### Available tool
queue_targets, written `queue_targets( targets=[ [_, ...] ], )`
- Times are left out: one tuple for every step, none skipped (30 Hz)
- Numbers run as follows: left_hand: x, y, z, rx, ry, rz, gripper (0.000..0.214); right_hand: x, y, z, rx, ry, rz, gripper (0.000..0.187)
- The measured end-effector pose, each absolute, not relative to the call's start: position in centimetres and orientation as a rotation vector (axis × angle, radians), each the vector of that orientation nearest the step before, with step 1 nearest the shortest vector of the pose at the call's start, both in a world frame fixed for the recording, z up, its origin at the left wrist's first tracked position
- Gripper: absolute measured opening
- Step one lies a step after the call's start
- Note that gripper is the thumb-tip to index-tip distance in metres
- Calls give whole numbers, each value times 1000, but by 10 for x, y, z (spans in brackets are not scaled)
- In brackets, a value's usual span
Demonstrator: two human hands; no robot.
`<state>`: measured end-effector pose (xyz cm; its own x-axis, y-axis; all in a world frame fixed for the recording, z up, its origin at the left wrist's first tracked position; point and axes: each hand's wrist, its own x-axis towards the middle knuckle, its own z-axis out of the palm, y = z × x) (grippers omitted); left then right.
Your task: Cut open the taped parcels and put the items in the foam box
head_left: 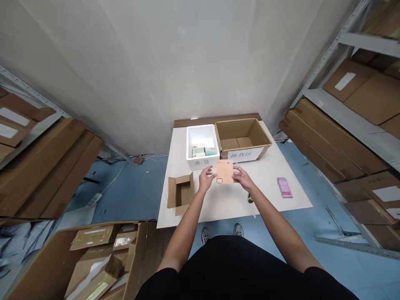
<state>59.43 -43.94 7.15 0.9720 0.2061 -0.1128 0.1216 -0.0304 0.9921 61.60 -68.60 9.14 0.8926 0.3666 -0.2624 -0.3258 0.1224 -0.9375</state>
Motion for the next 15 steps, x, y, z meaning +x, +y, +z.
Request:
queue_targets(
  targets=[
    [592,-449,80,1673,238,122,49,614,-685,96,-1382,-49,454,64],
    [589,-459,87,1718,201,150,43,612,-682,100,-1406,-74,402,64],
    [587,-471,94,1722,146,131,43,609,-679,103,-1430,-114,353,64],
    [584,-481,100,1703,96,110,49,607,-675,105,-1451,-166,311,64],
    [583,-491,106,1684,63,101,53,604,-672,107,-1468,-227,282,63],
    [582,-497,110,1658,53,106,54,602,-669,109,-1483,-286,265,62],
    [582,-500,114,1623,52,116,54,601,-667,111,-1498,-331,252,61],
    [583,-500,117,1578,56,124,53,601,-667,112,-1515,-348,231,60],
    [584,-497,120,1521,65,124,54,602,-668,113,-1538,-329,195,60],
    [586,-491,121,1459,74,111,57,604,-671,115,-1566,-280,146,60],
    [588,-484,122,1397,83,84,61,607,-675,116,-1588,-215,100,61],
    [589,-476,123,1342,94,52,67,611,-679,118,-1594,-151,78,62],
    [591,-468,123,1298,108,20,71,614,-683,119,-1579,-106,100,64],
    [592,-461,123,1269,121,-6,74,617,-686,121,-1545,-86,163,66],
    [593,-456,122,1251,129,-27,76,619,-689,122,-1496,-87,245,67]
  ],
)
